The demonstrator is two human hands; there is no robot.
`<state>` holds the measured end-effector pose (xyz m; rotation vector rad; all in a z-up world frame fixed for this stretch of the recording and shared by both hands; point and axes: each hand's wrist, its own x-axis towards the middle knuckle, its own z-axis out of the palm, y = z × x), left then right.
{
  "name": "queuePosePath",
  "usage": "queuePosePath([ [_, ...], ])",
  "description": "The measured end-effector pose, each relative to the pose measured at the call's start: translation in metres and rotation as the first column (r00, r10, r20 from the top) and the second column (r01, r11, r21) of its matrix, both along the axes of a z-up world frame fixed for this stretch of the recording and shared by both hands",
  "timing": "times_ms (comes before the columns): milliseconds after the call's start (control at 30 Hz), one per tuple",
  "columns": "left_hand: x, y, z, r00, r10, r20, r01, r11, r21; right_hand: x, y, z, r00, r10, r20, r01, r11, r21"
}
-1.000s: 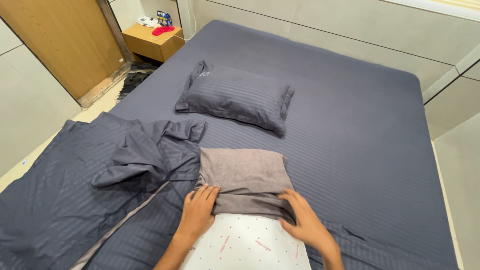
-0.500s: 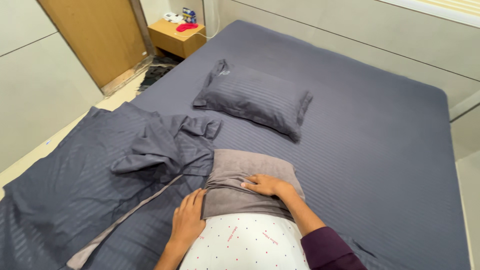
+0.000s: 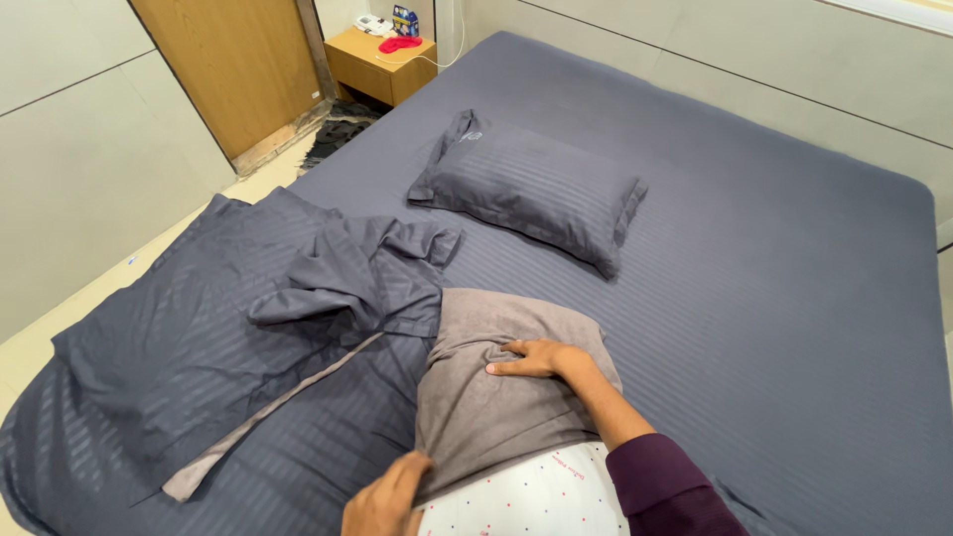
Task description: The person inserts a pillow into a pillow cover, zips it shut, and then pulls another pillowcase over the pillow.
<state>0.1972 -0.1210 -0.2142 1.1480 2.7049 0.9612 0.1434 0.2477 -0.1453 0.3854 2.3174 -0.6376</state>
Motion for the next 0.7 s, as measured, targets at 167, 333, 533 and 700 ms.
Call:
queuePosePath([
  [167, 0.023, -0.001, 0.009, 0.997, -0.032, -0.066, 0.022, 0.989, -0.145, 0.004, -0.002, 0.003, 1.000, 0.006, -0.021, -0.006, 1.000, -0.009],
  [333, -0.008, -0.001, 0.082, 0.978, -0.164, 0.128, 0.154, 0.985, 0.078, 0.014, -0.012, 0.014, 0.997, -0.009, -0.083, 0.018, 0.993, 0.113],
  [533, -0.080, 0.036, 0.068, 0.991, -0.005, 0.135, -0.022, 0.980, 0.198, 0.079, -0.006, 0.012, 0.835, -0.100, -0.541, 0.095, 0.995, -0.038],
  [700, -0.123, 0.090, 0.017, 0.992, -0.119, 0.030, 0.109, 0.967, 0.230, 0.128, 0.020, -0.001, 0.624, -0.360, -0.694, 0.330, 0.926, -0.184],
])
